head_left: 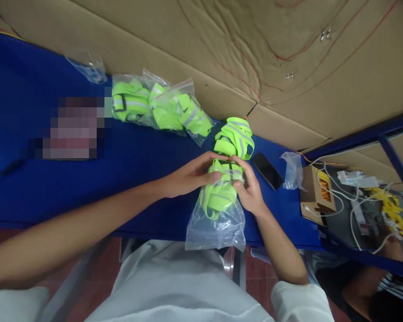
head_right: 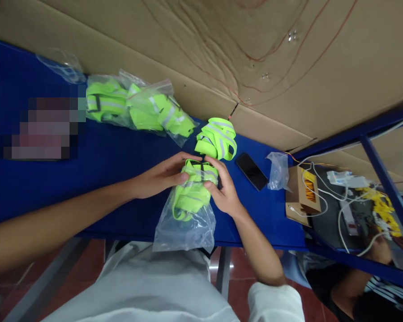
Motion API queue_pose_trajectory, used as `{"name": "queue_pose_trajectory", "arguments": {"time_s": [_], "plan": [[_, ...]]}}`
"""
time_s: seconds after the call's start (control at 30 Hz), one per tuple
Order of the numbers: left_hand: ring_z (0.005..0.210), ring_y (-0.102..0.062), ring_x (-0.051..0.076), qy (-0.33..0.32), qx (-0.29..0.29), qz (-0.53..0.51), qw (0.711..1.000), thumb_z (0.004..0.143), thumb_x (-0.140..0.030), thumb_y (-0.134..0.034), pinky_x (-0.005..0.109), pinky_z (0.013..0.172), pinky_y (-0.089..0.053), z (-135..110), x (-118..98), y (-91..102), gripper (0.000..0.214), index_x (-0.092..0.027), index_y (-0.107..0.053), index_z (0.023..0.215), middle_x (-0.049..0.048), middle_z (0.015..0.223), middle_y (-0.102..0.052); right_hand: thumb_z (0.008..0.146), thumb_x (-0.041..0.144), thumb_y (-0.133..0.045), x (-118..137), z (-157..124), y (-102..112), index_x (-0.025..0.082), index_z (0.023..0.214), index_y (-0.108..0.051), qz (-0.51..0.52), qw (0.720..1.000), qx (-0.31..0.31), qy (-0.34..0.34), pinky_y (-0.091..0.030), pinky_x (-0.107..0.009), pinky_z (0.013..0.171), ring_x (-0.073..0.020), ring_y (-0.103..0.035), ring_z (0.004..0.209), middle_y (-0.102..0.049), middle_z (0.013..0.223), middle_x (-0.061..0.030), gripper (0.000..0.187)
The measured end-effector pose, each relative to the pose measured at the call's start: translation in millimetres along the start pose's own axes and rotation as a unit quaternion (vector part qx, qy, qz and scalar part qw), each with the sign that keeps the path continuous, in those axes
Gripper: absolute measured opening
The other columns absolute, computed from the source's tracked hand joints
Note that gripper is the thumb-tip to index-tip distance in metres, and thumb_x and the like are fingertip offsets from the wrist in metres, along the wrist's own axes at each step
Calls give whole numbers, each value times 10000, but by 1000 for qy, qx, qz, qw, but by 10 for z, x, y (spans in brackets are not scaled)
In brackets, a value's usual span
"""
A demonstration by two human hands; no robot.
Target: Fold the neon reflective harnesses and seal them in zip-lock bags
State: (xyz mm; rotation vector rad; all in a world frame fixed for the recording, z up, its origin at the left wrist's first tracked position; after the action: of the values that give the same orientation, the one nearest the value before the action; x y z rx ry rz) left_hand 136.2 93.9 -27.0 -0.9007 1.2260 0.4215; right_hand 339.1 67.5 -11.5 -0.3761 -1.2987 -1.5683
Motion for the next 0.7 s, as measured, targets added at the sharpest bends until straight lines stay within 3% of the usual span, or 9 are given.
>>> {"name": "queue_pose_trajectory", "arguments": {"time_s": [0.1, 0.27, 0.43, 0.57, 0.7], "plan": [[1140, -636, 233, 2, 2, 46, 999, 887, -486, -789, 306, 926, -516, 7, -48, 22, 543, -199, -613, 1312, 94, 1276, -654, 1018, 556, -577, -22, -3, -8, 285, 1499, -519, -14, 1000, -16, 18, -439, -510, 1211, -288, -514, 1435, -573, 1496, -113, 556], [826, -592, 161, 16, -37, 156, 987, 905, -564, -733, 255, 718, -460, 6, -19, 74, 518, -185, -660, 1250, 26, 981, -670, 1060, 502, -505, -25, -9, -80, 279, 1514, -496, -42, 999, 23, 20, -422, -523, 1230, -284, -503, 1459, -553, 1530, -126, 506], [1063, -628, 234, -11, -86, 158, 984, 933, -622, -662, 299, 867, -511, 4, 51, 81, 470, -193, -667, 1125, 81, 1158, -683, 1054, 538, -493, -10, -10, -120, 278, 1549, -457, -38, 999, 7, 2, -387, -526, 1256, -295, -403, 1542, -459, 1624, -125, 560], [1207, -600, 252, -47, -114, 173, 977, 954, -630, -631, 311, 977, -504, 13, 33, 81, 460, -191, -672, 1086, 116, 1269, -651, 1017, 527, -584, -36, -24, -104, 266, 1473, -544, -35, 997, -64, -32, -513, -471, 1137, -283, -547, 1395, -559, 1474, -141, 526], [1162, -623, 243, 8, -107, 162, 981, 974, -628, -604, 317, 980, -509, 27, 75, 107, 460, -192, -693, 1090, 100, 1229, -689, 1017, 378, -632, -22, -21, -120, 275, 1387, -633, -24, 998, -42, -31, -544, -425, 1077, -247, -642, 1243, -655, 1332, -106, 385]]}}
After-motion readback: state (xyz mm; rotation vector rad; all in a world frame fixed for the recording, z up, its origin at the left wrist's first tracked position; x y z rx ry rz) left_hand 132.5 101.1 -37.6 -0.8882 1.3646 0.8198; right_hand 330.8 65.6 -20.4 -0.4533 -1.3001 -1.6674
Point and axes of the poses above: each hand's wrist, its own z-axis towards the middle knuckle, its own y-axis out of the back of the hand, x = y × z, the point moved 3 cm from there along z, towards the middle knuckle
